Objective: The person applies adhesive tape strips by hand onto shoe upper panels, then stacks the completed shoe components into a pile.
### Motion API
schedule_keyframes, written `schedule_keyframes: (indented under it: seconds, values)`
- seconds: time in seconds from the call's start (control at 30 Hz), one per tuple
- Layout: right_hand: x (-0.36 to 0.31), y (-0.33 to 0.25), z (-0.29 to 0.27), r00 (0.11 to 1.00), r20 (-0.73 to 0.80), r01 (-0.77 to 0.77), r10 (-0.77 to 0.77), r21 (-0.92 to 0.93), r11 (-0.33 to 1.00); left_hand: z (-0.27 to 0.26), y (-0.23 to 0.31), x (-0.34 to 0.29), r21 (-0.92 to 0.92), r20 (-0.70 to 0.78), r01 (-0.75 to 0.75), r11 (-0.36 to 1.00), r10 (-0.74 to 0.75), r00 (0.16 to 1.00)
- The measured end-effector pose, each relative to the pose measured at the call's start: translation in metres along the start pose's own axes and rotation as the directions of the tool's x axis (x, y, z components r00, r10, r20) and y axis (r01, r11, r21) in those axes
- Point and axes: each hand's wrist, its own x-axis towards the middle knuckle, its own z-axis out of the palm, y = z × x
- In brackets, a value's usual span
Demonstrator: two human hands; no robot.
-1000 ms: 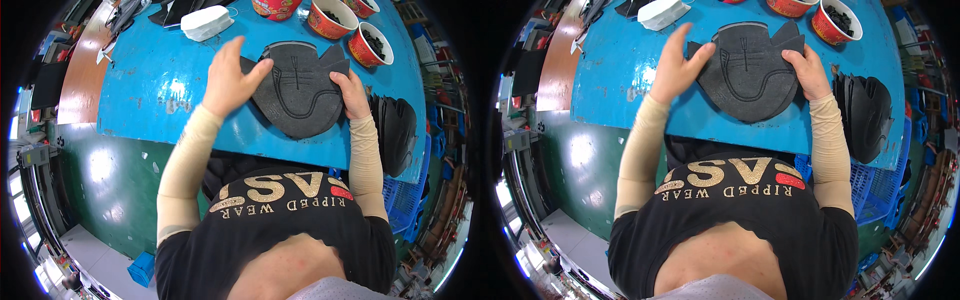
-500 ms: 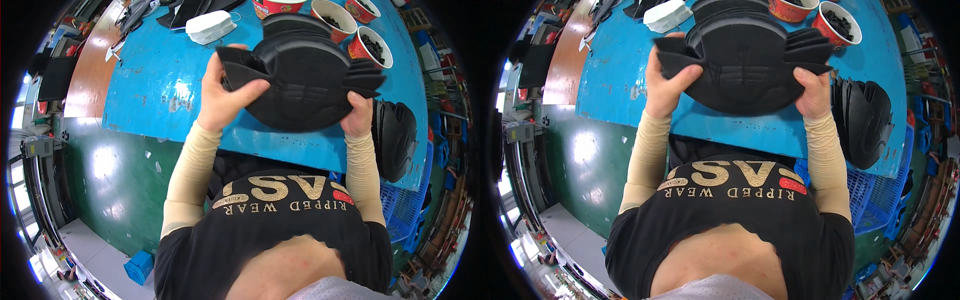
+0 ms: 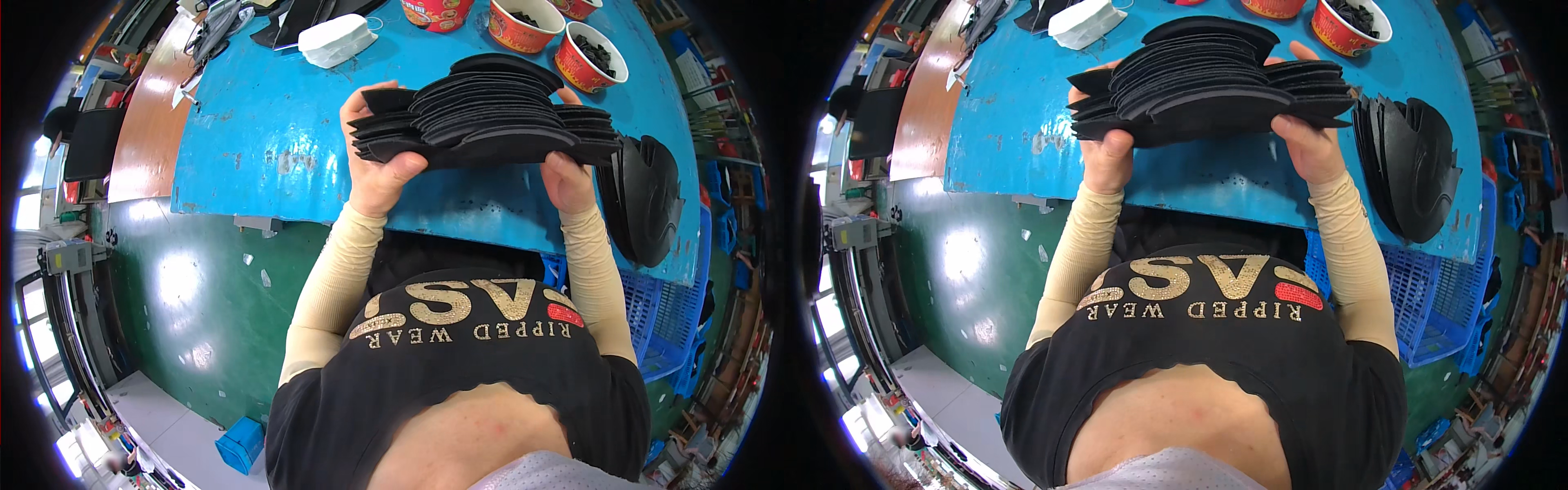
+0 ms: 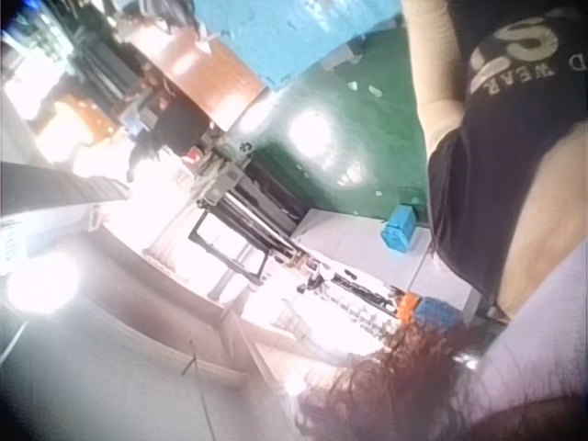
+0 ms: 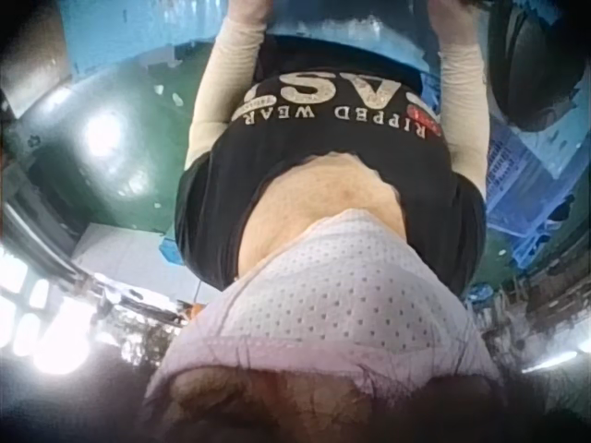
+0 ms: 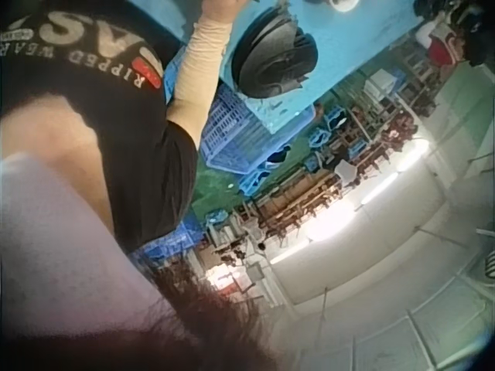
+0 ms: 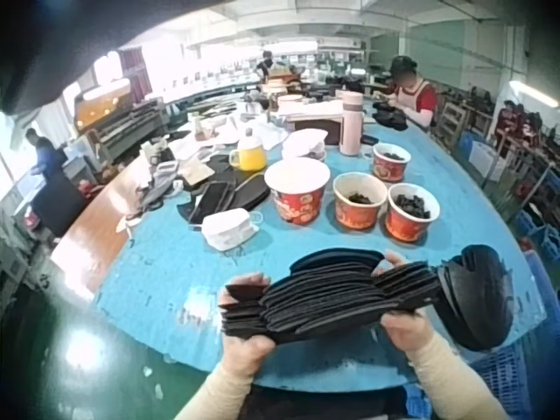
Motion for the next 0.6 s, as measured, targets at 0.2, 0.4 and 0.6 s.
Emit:
schedule_keyframes:
  seconds: [0.2,0.4,0.6]
  values:
    - [-0.003,0.011,0.006,0.994,-0.09,0.058,-0.067,-0.097,0.994,0.009,-0.002,0.001,-0.01,-0.027,0.016,1.0,-0.016,0.999]
    - [0.005,0.008,-0.003,0.983,-0.08,0.166,-0.167,-0.019,0.986,-0.008,-0.005,0.012,0.163,0.06,-0.044,0.986,0.035,0.998]
    - [0.003,0.009,-0.013,0.981,-0.126,0.154,-0.146,0.055,0.987,0.002,0.009,0.016,0.252,0.131,-0.355,0.9,0.332,0.934]
